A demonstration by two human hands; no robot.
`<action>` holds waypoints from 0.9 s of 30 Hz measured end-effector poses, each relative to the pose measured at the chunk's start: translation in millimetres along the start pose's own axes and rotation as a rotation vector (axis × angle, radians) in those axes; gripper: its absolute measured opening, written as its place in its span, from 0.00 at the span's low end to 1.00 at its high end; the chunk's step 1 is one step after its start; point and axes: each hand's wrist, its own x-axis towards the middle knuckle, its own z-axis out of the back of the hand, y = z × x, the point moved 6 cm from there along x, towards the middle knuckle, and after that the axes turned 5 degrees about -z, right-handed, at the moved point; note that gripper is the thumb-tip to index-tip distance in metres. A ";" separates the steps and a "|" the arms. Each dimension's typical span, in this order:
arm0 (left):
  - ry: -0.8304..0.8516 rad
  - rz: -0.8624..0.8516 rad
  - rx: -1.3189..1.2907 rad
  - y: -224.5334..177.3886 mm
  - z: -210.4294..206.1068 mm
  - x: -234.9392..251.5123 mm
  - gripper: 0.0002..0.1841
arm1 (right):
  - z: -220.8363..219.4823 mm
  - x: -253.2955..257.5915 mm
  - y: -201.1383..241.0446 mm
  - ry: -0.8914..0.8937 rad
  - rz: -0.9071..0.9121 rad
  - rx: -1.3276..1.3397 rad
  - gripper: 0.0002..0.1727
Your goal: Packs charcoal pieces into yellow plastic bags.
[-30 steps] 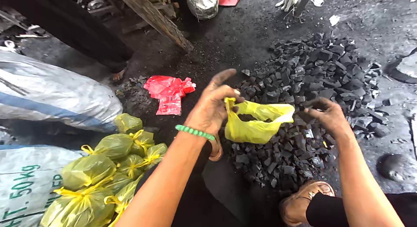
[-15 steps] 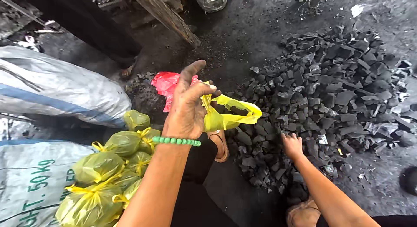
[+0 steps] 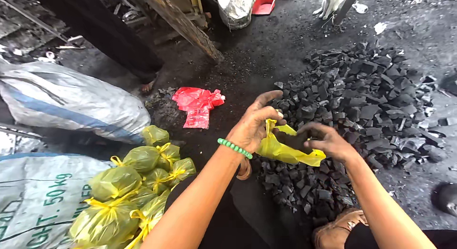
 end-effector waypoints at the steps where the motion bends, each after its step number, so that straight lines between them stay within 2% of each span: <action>1: 0.049 0.014 -0.010 1.8 -5.0 -1.0 0.33 | -4.6 2.2 -2.9 0.100 -0.071 -0.164 0.18; 3: 0.142 0.030 -0.034 4.6 -13.1 -3.5 0.33 | -10.4 4.7 -10.9 0.203 -0.195 -0.496 0.18; 5: 0.200 0.038 -0.025 7.0 -16.1 -4.0 0.32 | -7.7 4.6 -14.5 0.148 -0.254 -0.790 0.18; 7: 0.188 0.038 -0.006 7.2 -13.4 -3.1 0.30 | 0.2 5.8 -12.4 0.112 -0.303 -0.946 0.21; 8: 0.163 0.032 -0.006 5.9 -10.5 -2.7 0.30 | 4.9 5.3 -6.8 0.075 -0.264 -0.962 0.21; 10: 0.074 -0.008 -0.019 0.8 -0.6 -2.1 0.30 | 19.6 2.9 7.7 -0.069 -0.052 -0.876 0.18; 12: -0.063 -0.074 -0.027 -6.8 14.5 -2.3 0.28 | 41.2 -2.1 15.2 -0.265 0.132 -0.589 0.15; 14: -0.190 -0.140 -0.040 -16.2 29.5 -6.1 0.26 | 60.3 -9.8 -3.5 -0.438 0.128 -0.323 0.16; 16: -0.273 -0.190 -0.076 -26.5 41.0 -9.6 0.24 | 64.7 -15.6 -50.8 -0.474 -0.058 -0.336 0.17; 19: -0.312 -0.223 -0.052 -32.7 49.4 -11.5 0.26 | 30.8 -24.3 -146.9 -0.200 -0.433 -0.584 0.14; 21: -0.317 -0.245 -0.002 -32.9 53.1 -10.9 0.27 | 7.2 -27.7 -185.1 -0.112 -0.668 -0.652 0.19; 24: -0.347 -0.279 0.080 -35.0 63.1 -10.6 0.29 | -9.1 -26.1 -211.0 -0.227 -0.872 -0.539 0.26; 27: -0.397 -0.315 0.096 -40.4 76.7 -11.3 0.28 | -18.2 -19.7 -216.8 -0.381 -0.932 -0.404 0.24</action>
